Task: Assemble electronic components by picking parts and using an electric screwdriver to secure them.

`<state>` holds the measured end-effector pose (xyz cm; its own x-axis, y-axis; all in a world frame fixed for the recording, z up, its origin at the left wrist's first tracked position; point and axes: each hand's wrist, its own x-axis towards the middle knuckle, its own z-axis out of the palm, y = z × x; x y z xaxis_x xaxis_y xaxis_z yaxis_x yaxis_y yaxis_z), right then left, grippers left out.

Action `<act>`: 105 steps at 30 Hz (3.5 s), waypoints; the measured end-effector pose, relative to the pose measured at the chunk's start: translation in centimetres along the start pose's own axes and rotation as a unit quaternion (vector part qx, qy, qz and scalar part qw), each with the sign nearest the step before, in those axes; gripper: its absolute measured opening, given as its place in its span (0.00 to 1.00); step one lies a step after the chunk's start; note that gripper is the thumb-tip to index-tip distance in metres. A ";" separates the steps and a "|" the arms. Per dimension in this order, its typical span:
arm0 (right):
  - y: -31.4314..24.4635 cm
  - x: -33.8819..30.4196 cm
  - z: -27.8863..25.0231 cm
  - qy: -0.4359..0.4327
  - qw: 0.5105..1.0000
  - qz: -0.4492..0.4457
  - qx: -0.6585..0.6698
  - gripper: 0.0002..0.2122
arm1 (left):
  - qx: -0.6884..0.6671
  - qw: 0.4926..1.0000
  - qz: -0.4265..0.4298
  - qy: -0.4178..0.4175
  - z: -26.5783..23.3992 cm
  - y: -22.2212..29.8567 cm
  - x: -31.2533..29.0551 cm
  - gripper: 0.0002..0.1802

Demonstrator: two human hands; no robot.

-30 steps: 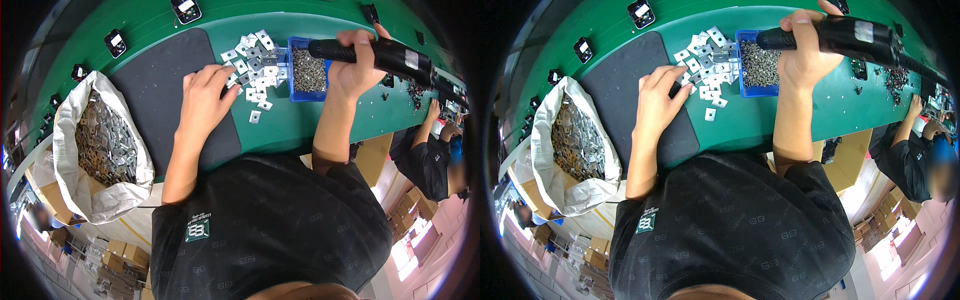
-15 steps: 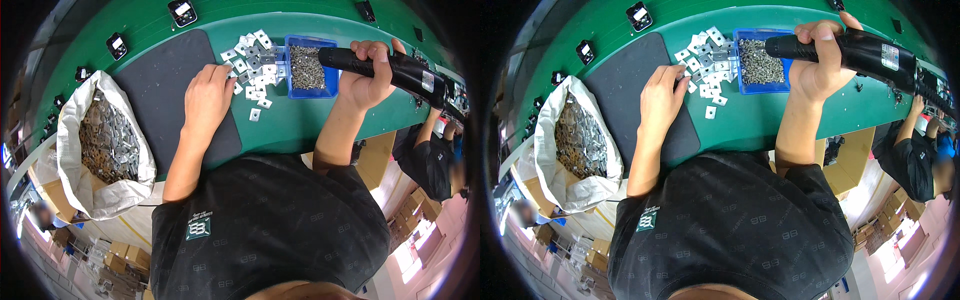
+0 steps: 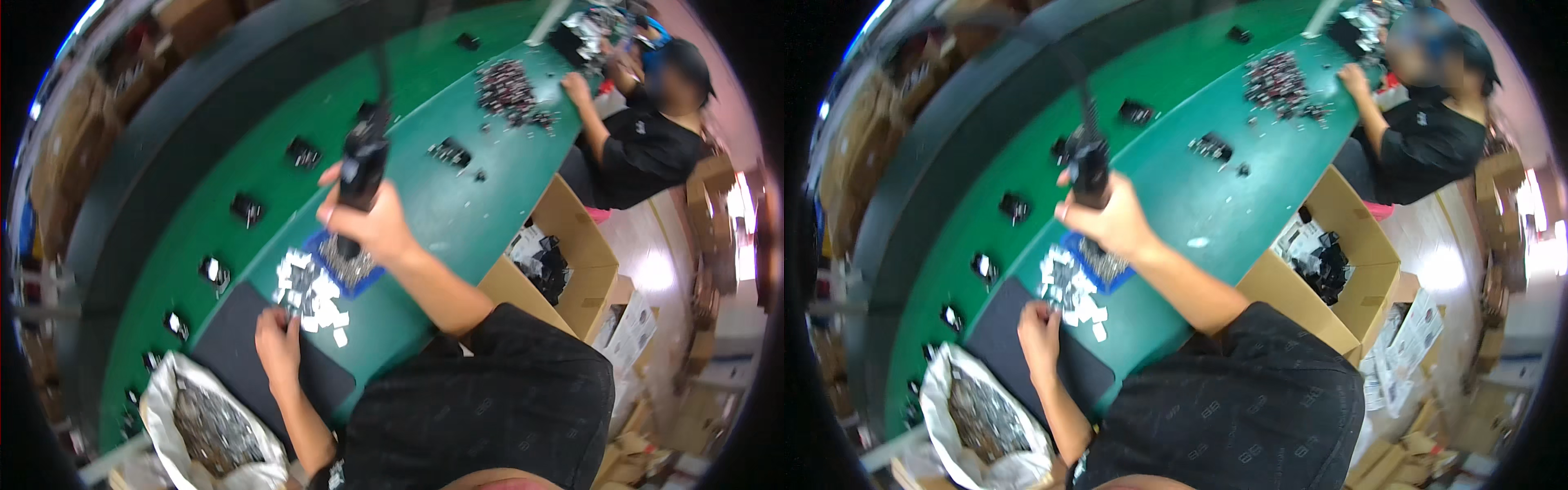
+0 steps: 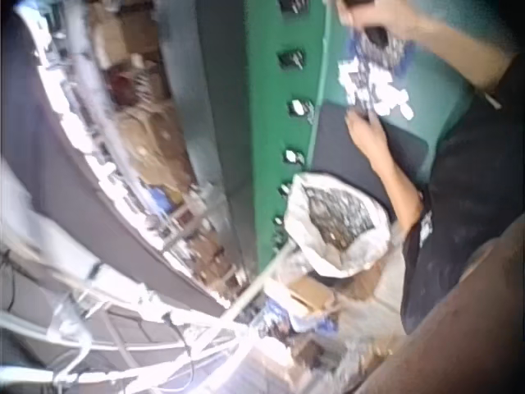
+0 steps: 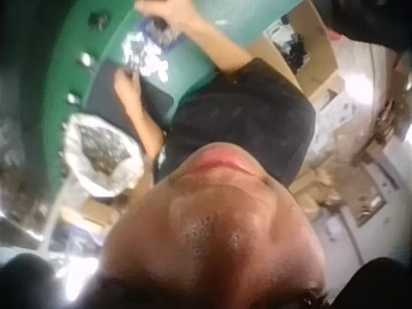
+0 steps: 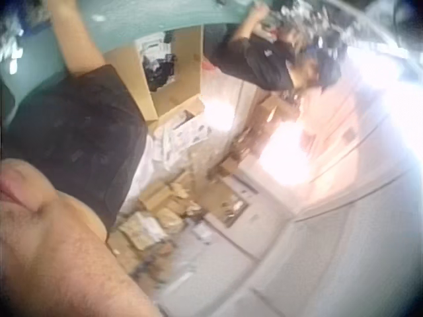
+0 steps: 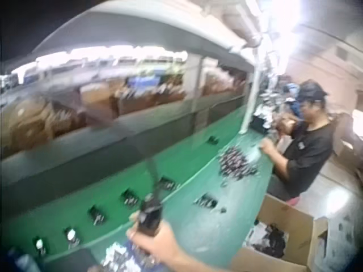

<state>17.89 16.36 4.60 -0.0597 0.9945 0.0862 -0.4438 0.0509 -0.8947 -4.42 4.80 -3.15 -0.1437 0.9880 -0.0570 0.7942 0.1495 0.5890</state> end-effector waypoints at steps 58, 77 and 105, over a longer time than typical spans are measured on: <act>-1.8 -2.6 -3.5 0.066 0.990 -0.118 0.039 0.17 | -0.089 0.988 0.032 0.126 -2.1 -1.9 13.6 0.16; -3.2 -6.3 2.5 -0.080 0.966 -0.156 0.190 0.18 | -0.256 0.945 0.186 0.076 -1.7 3.7 -2.8 0.17; -2.8 -6.8 3.7 -0.046 0.980 -0.046 0.187 0.17 | -0.492 0.861 0.110 -0.064 2.0 3.6 -3.0 0.07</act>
<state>16.19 9.12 8.15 -0.0768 0.9740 0.2130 -0.7468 0.0854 -0.6596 0.05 2.48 -2.42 0.0630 0.9939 0.0908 -0.1001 -0.0842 0.9914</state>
